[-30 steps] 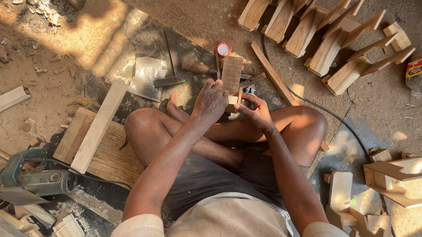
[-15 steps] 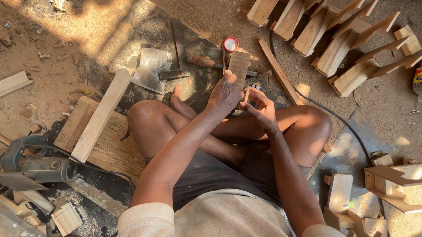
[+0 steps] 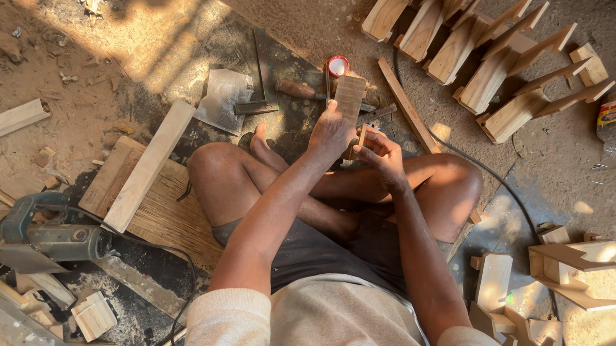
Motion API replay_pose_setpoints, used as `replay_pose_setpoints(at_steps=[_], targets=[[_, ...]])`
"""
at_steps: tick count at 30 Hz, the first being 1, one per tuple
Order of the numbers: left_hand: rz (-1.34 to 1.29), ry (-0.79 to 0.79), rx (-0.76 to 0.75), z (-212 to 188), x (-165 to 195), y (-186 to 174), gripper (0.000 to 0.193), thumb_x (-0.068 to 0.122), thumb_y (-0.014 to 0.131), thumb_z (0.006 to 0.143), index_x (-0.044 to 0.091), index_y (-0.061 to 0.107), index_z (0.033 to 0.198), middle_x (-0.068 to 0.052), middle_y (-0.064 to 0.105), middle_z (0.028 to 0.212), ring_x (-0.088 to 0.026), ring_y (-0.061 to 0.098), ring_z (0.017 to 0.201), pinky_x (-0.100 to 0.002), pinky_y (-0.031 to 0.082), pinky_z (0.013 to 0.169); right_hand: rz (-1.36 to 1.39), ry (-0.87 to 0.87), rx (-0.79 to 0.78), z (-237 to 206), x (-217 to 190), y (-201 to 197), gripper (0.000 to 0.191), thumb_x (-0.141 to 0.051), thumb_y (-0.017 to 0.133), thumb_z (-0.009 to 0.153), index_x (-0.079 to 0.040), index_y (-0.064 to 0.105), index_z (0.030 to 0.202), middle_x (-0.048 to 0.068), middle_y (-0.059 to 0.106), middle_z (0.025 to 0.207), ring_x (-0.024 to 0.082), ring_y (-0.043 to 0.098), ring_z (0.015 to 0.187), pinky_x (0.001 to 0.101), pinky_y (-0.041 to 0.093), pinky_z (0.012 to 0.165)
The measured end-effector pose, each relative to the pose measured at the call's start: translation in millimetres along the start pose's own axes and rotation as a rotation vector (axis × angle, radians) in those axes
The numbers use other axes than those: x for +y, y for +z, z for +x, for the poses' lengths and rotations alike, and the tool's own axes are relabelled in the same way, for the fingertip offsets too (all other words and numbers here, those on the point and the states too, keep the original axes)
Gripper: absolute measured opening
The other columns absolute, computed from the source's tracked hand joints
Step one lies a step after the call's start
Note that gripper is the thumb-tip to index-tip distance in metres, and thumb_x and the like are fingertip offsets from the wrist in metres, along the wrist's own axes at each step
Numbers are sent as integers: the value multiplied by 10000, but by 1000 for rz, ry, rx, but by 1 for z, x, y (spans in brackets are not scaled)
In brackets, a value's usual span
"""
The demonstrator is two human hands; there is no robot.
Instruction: The person sits on the workshop floor, measures and marks wooden strips with a steel ruler and pencil, cuts small wood pieces with a handheld circular saw, and fits the cut pieces together with small wooden parts, placing finished pieces with a row of similar assembled parts.
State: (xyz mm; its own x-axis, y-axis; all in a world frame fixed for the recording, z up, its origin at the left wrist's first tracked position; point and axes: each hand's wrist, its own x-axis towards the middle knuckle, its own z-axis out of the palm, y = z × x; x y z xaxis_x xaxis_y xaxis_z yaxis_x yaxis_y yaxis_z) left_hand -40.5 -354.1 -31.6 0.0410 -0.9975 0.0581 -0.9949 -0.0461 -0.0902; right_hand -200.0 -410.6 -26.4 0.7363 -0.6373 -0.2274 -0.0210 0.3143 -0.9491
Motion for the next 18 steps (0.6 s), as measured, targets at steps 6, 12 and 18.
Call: replay_pose_setpoints(at_steps=[6, 12, 18], targets=[[-169, -31, -8, 10, -2, 4, 233, 123, 666, 896, 184, 789, 708, -68, 713, 686, -223, 714, 728, -455, 349, 1136, -109, 97, -41, 2, -15, -8, 510, -82, 726, 897, -15, 619, 1391, 62, 609, 1409, 165, 645, 1203, 318, 569, 959], [-234, -42, -284, 26, -5, -3, 78, 222, 795, 816, 156, 793, 857, -76, 745, 860, -251, 727, 866, -515, 247, 1183, -197, 85, -88, 9, -21, -17, 471, -105, 723, 917, -33, 645, 1376, 24, 663, 1320, 133, 645, 1142, 287, 556, 942], [-315, -94, -605, 42, -10, -12, 436, 263, 949, 681, 162, 783, 1072, -81, 775, 1066, -252, 727, 1035, -533, 185, 1231, -149, 99, -132, 7, -20, -23, 450, -104, 715, 924, -32, 666, 1366, 19, 648, 1346, 124, 617, 1141, 277, 509, 956]])
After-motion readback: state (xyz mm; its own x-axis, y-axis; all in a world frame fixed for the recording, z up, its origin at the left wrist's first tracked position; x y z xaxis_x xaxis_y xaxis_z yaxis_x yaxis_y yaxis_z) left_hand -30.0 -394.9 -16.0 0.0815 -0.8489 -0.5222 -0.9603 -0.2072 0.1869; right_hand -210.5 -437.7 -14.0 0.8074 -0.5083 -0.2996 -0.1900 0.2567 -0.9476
